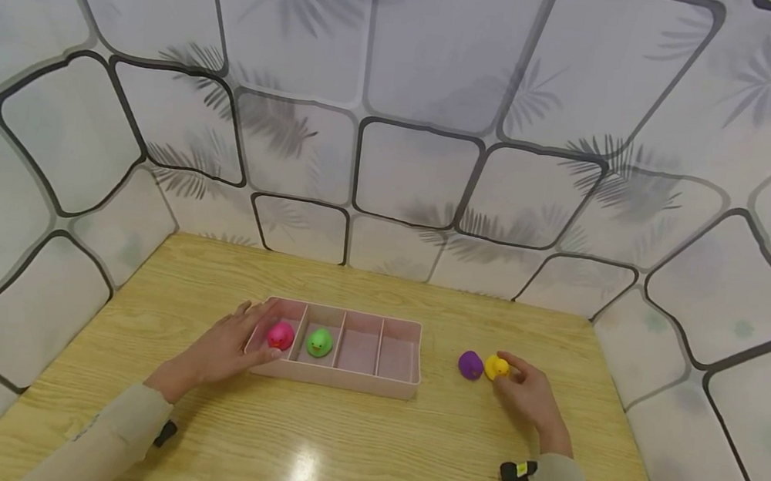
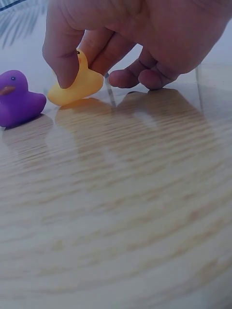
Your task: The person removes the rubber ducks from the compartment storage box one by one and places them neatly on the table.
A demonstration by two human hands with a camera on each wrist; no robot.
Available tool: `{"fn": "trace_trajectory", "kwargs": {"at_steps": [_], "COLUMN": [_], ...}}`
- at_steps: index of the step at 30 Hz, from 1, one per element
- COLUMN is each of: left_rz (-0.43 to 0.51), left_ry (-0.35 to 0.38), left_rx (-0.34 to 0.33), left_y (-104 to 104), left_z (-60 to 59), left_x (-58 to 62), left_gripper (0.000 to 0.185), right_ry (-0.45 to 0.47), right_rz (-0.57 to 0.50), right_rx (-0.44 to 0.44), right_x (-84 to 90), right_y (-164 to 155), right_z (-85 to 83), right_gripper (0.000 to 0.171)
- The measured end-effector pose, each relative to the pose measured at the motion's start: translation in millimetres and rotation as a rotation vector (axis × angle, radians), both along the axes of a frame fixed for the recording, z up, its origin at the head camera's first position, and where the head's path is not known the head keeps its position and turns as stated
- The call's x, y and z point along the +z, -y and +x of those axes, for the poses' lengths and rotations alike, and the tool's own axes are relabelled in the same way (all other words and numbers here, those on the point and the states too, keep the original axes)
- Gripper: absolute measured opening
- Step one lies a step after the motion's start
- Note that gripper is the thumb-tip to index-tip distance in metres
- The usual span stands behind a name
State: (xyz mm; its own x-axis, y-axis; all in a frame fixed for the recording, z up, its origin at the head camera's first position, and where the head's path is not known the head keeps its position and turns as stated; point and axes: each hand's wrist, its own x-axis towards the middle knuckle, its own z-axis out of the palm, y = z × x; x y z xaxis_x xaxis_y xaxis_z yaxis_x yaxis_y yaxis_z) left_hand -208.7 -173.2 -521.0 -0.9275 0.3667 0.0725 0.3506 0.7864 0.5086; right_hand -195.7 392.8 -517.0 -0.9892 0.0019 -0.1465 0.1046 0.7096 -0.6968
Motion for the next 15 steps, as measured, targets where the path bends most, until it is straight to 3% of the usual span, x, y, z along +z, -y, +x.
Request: {"fn": "trace_trajectory", "kwargs": {"at_steps": [15], "left_rz": [-0.010], "left_ry": [0.000], "left_rx": [-0.001], "left_y": [-1.3], "left_z": [-0.2], "left_x": [1.4], "left_gripper": [0.099], "right_ry": [0.010], "right_rz": [-0.014], "right_rx": [0.000], "right_x": [-4.3], "right_y": [-3.7], "right_z": [-2.0], "right_gripper": [0.059]}}
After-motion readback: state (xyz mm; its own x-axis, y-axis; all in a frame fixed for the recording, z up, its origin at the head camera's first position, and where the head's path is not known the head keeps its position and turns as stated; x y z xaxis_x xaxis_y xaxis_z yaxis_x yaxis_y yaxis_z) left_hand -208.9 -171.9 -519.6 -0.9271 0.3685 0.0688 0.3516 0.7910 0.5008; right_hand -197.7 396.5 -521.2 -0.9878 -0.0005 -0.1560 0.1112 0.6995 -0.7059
